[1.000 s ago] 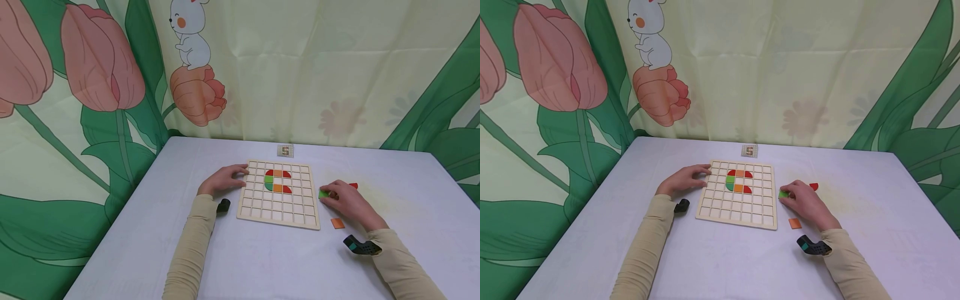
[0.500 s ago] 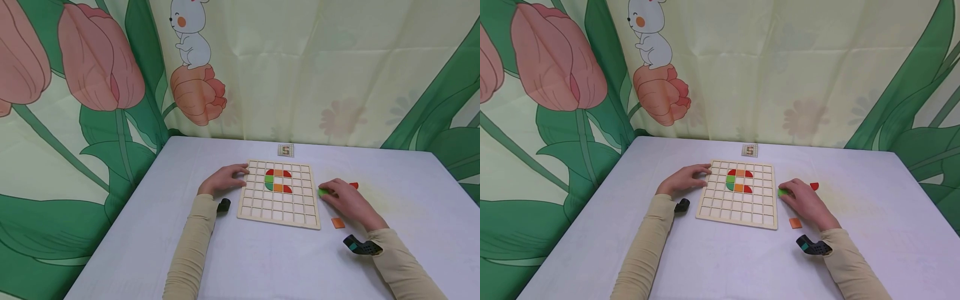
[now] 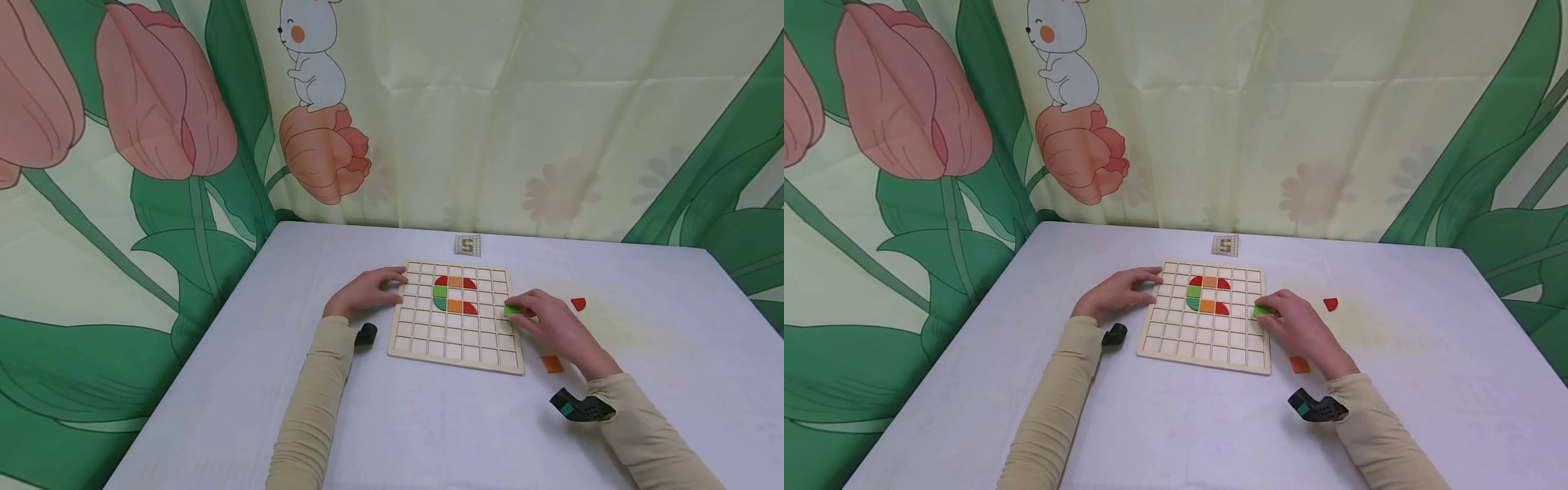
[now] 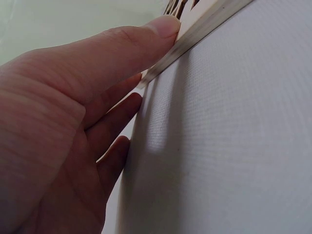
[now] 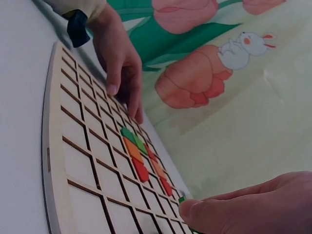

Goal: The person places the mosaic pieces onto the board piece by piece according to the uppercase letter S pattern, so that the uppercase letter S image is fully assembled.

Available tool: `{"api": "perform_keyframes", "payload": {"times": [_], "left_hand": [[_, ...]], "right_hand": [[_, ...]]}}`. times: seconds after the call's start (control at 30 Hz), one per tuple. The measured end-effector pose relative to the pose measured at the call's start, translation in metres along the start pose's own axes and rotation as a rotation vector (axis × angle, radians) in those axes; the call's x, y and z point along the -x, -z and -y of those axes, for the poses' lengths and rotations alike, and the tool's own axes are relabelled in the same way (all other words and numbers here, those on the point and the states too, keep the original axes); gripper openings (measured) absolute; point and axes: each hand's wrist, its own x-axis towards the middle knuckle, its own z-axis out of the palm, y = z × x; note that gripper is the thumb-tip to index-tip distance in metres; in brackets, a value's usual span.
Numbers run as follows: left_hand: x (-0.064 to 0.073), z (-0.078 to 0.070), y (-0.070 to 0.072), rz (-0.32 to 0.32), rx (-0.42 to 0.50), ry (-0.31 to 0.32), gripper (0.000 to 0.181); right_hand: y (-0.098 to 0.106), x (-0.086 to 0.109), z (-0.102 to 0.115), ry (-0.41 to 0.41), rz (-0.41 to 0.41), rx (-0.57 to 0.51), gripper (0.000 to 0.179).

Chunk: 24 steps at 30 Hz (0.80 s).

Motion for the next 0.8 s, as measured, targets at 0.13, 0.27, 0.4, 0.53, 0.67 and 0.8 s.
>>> {"api": "perform_keyframes", "payload": {"times": [0.13,0.27,0.4,0.53,0.67,0.8], "left_hand": [[0.0,0.001,0.0,0.002,-0.006,-0.006,0.045],[-0.001,0.001,0.001,0.003,-0.01,-0.013,0.045],[-0.001,0.002,0.001,0.002,-0.009,-0.016,0.045],[-0.002,0.002,0.001,0.001,-0.007,-0.02,0.045],[-0.002,0.003,0.0,0.002,-0.006,-0.023,0.044],[-0.002,0.004,0.0,0.0,-0.006,-0.021,0.044]], "right_hand": [[-0.005,-0.003,0.006,-0.014,0.036,-0.001,0.035],[-0.009,-0.006,0.011,0.005,0.051,-0.006,0.034],[-0.013,-0.007,0.016,0.034,0.053,-0.007,0.032],[-0.018,-0.009,0.021,0.077,0.059,0.008,0.033],[-0.024,-0.012,0.025,0.11,0.067,0.019,0.031],[-0.029,-0.014,0.03,0.141,0.071,0.022,0.029]]}}
